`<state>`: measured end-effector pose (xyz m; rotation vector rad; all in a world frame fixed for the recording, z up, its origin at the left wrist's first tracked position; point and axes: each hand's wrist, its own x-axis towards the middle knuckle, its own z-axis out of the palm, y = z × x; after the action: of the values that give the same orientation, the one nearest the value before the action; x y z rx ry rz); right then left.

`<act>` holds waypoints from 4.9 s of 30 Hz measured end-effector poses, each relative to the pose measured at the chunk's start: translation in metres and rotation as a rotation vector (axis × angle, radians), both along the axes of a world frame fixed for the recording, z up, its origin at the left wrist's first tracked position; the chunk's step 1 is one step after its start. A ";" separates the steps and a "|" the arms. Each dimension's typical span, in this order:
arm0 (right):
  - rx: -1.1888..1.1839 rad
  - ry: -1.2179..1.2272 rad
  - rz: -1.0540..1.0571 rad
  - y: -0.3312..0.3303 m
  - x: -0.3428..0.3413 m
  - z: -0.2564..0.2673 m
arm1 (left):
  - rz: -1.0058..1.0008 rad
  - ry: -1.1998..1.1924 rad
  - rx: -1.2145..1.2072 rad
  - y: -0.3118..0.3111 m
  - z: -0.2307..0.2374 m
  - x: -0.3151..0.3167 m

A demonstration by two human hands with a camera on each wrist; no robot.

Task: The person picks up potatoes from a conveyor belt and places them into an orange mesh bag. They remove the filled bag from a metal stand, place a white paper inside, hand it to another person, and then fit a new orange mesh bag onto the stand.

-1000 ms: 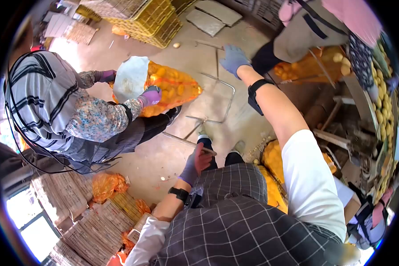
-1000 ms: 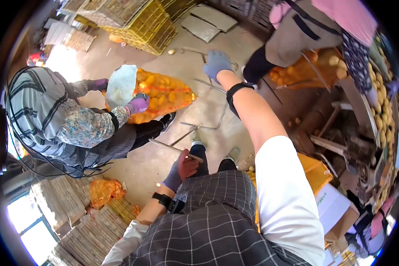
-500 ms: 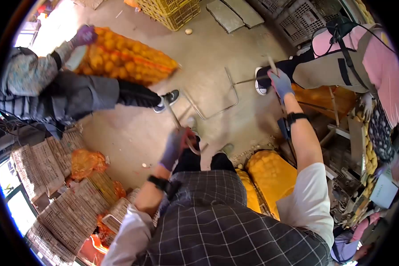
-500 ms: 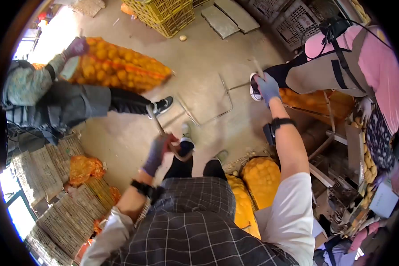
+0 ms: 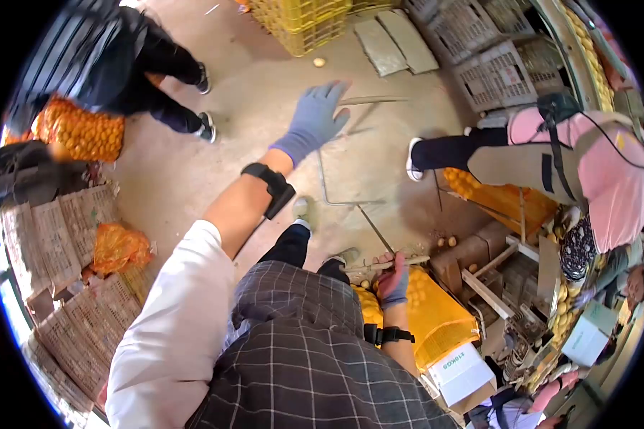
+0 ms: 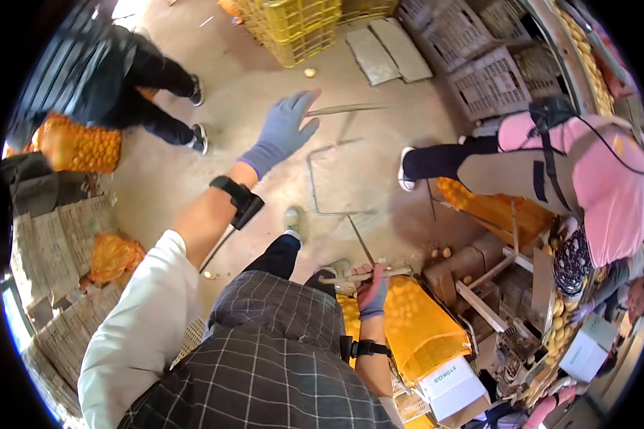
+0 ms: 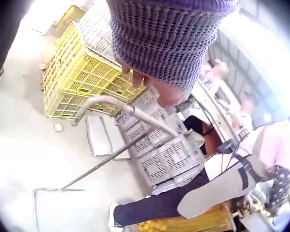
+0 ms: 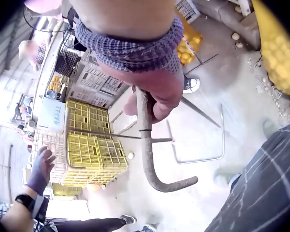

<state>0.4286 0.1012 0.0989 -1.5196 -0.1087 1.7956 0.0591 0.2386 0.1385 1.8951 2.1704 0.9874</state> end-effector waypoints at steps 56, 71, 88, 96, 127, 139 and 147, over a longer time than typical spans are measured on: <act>-0.279 0.317 1.573 -0.471 -0.428 -0.046 | 2.203 0.295 -0.749 -1.439 0.133 -0.069; -0.212 0.131 2.143 -0.773 -0.664 0.022 | 2.183 -0.259 0.623 -1.500 0.121 -0.067; 2.819 1.142 2.256 -1.323 -0.484 0.145 | 1.292 -0.411 2.142 -1.701 0.184 0.166; 2.972 0.900 2.352 -1.325 -0.480 0.149 | 1.516 0.130 1.319 -1.637 0.467 0.290; 1.190 -0.638 3.302 -0.783 -0.372 0.145 | 0.767 -1.616 0.503 -1.162 0.167 0.082; 1.030 0.136 1.561 -0.482 -0.195 0.186 | 0.305 -1.313 -0.070 -0.759 0.153 0.041; 1.212 -0.869 1.076 -0.353 -0.136 0.120 | -0.185 -1.144 -0.225 -0.572 0.167 0.046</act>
<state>0.2925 -0.2523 0.2185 -1.1321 -2.2804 1.0029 0.1055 -0.3339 0.3055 0.9572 1.3099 1.2592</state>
